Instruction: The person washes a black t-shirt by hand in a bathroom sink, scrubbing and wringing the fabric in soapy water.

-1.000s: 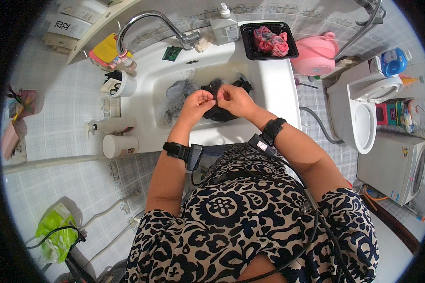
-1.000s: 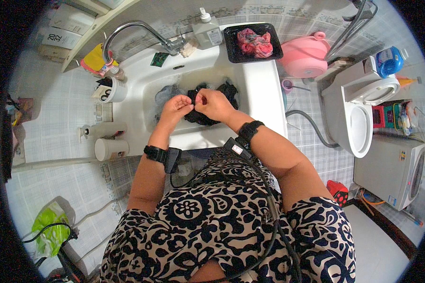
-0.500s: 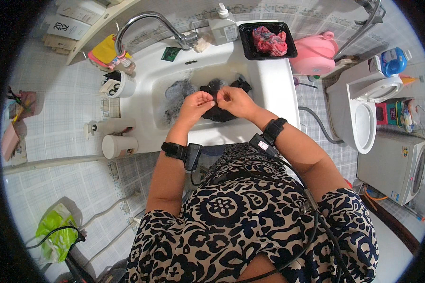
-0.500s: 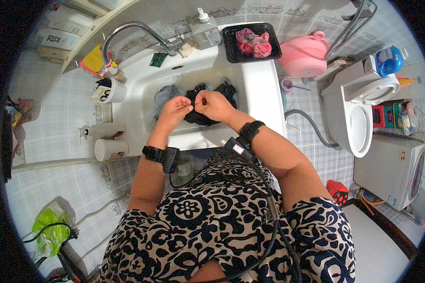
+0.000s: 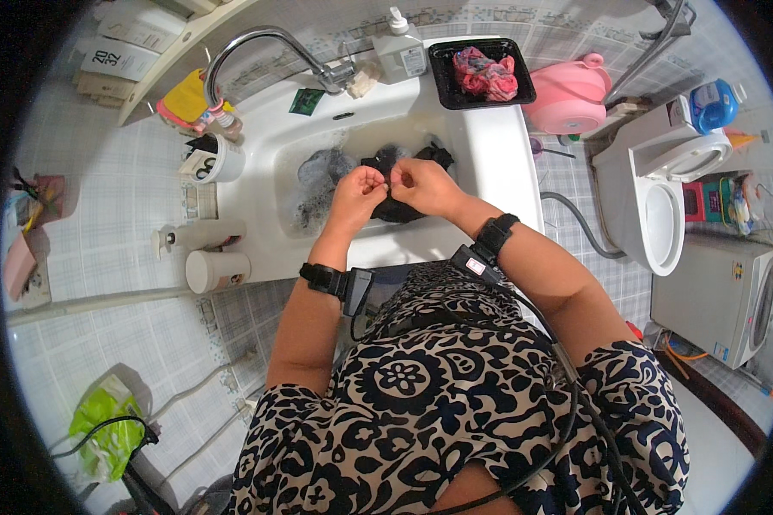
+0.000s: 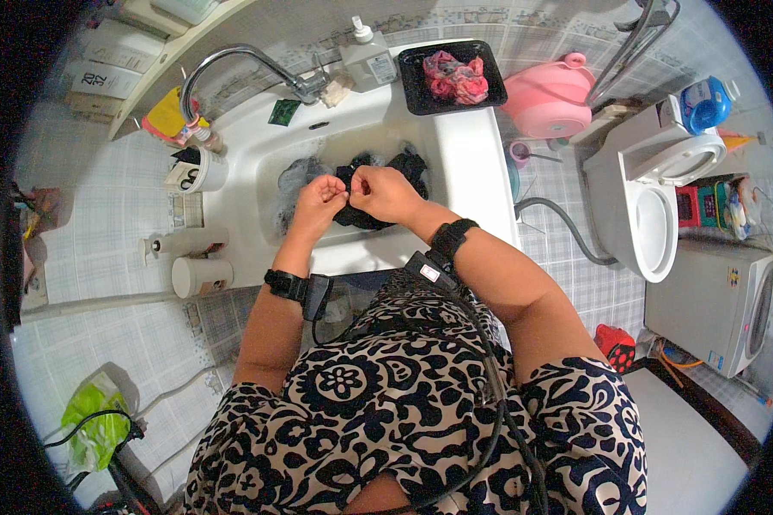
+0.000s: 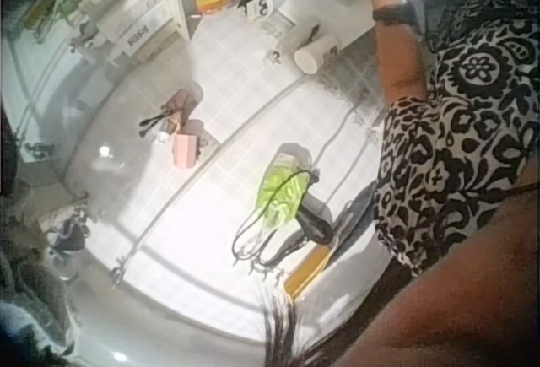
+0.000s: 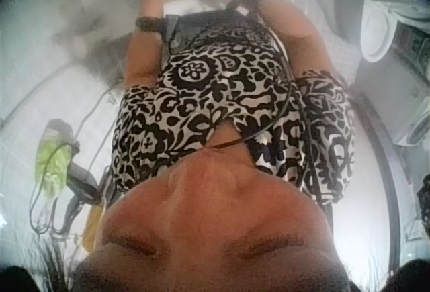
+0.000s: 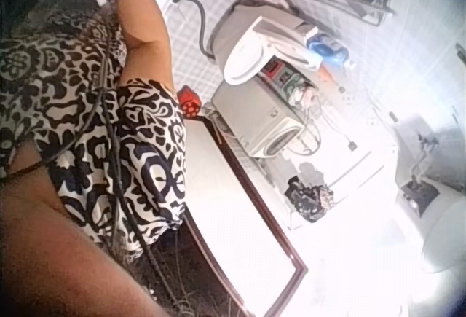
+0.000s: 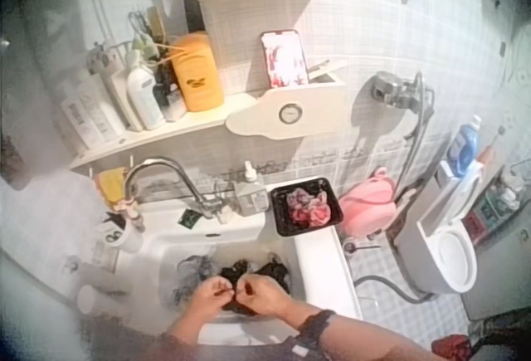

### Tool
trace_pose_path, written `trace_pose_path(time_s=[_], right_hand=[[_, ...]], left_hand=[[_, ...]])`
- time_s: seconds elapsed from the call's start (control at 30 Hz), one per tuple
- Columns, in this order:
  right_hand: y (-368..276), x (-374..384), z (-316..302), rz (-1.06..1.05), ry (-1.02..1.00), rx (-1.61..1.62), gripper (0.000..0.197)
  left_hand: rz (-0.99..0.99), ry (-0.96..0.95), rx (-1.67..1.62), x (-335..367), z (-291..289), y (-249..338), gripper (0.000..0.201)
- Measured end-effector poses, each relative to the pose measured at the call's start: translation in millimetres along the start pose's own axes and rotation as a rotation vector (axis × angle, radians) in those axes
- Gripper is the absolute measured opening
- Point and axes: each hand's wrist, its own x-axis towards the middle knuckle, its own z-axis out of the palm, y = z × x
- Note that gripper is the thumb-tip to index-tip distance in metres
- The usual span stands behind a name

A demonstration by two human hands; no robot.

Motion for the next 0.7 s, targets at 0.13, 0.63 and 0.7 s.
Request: trace_pose_path(time_s=[0.13, 0.63, 0.7], right_hand=[[8.0, 4.0, 2.3, -0.028, 0.012, 0.164, 0.013], [18.2, 16.5, 7.2, 0.016, 0.009, 0.167, 0.014], [14.5, 16.9, 5.0, 0.021, 0.008, 0.126, 0.014]], left_hand=[[-0.13, -0.027, -0.13, -4.6, -9.9, 11.8, 0.01], [-0.313, -0.078, -0.518, -6.0, -23.1, 1.3, 0.011], [-0.333, -0.064, -0.52, -6.3, -21.9, 5.1, 0.011]])
